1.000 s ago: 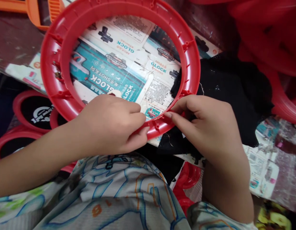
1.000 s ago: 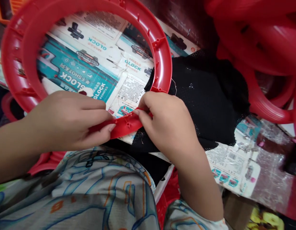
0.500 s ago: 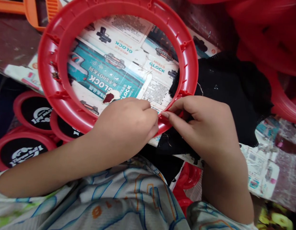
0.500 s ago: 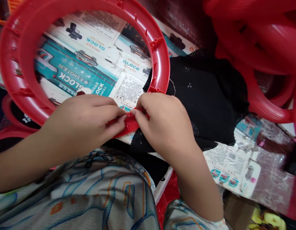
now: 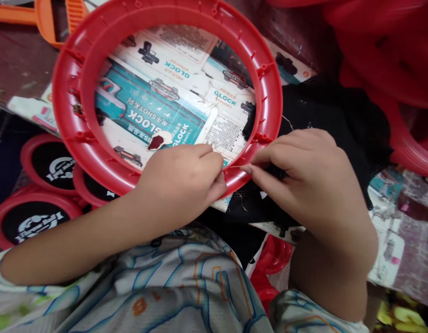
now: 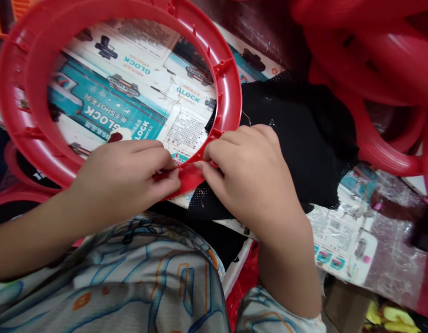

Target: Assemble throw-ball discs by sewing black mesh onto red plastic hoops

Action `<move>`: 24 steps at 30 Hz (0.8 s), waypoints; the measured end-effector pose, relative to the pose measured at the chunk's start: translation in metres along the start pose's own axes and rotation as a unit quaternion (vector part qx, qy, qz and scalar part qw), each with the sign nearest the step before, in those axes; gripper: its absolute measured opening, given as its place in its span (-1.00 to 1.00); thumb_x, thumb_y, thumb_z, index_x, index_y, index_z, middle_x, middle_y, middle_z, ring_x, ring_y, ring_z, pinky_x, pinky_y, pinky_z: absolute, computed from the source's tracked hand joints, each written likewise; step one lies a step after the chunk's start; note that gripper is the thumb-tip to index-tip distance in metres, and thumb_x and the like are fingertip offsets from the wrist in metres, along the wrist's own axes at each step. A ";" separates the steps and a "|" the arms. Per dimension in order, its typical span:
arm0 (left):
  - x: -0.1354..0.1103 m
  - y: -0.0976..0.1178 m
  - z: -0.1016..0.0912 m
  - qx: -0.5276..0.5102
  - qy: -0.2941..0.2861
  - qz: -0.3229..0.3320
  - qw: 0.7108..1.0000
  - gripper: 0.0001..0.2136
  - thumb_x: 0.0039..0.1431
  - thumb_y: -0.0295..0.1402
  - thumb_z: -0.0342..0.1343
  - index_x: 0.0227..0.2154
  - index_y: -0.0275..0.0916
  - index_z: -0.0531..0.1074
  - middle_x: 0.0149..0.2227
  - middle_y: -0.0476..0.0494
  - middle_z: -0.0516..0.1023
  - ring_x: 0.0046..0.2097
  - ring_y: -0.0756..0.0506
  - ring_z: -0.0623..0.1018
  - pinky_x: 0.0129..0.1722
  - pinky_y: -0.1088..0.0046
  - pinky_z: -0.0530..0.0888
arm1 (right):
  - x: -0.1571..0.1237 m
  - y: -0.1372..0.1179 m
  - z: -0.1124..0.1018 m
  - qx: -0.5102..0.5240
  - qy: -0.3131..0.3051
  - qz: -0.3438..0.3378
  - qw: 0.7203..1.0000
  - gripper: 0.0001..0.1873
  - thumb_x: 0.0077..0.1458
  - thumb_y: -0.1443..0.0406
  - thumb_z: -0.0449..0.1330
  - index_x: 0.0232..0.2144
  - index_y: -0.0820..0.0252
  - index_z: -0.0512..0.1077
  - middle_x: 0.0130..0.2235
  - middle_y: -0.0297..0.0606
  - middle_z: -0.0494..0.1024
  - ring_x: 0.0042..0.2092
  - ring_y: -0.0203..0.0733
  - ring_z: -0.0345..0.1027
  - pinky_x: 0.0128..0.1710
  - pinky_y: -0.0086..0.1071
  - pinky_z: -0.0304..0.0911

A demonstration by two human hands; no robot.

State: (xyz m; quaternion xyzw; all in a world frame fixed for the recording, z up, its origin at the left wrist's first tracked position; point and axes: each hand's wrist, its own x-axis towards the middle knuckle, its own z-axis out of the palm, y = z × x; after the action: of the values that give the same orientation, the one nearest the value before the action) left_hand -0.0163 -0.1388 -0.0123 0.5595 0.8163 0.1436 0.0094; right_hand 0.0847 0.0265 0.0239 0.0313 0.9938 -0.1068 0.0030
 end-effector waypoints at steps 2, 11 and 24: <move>0.000 -0.005 0.000 -0.007 0.004 0.029 1.000 -0.77 0.15 -0.39 0.04 -0.61 -0.25 0.40 -0.59 -0.08 0.43 -0.52 -0.12 0.47 -0.56 0.39 0.15 | -0.001 0.002 -0.001 0.005 0.014 -0.014 1.000 -0.84 0.18 0.30 0.17 -0.41 0.20 0.50 -0.35 -0.24 0.55 -0.28 -0.12 0.38 -0.20 -0.23 0.11; -0.003 -0.017 -0.001 -0.011 -0.003 0.090 0.996 -0.74 0.18 -0.45 -0.05 -0.60 -0.25 0.41 -0.59 -0.05 0.41 -0.51 -0.07 0.44 -0.52 0.40 0.21 | 0.004 0.002 0.004 0.056 0.015 0.017 0.998 -0.88 0.15 0.31 0.22 -0.43 0.17 0.51 -0.36 -0.30 0.59 -0.26 -0.16 0.44 -0.23 -0.29 0.11; -0.005 -0.020 -0.015 0.019 -0.025 0.069 0.997 -0.68 0.22 -0.29 -0.07 -0.60 -0.21 0.42 -0.58 -0.11 0.40 -0.52 -0.12 0.41 -0.52 0.36 0.12 | 0.008 -0.013 0.011 0.034 -0.017 0.076 0.996 -0.78 0.16 0.33 0.18 -0.53 0.19 0.48 -0.43 -0.27 0.59 -0.35 -0.17 0.43 -0.31 -0.30 0.10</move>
State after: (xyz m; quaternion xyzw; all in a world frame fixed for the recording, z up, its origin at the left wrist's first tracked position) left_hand -0.0354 -0.1537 -0.0041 0.6182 0.7775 0.1146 0.0096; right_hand 0.0763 0.0122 0.0156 0.1046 0.9842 -0.1401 0.0270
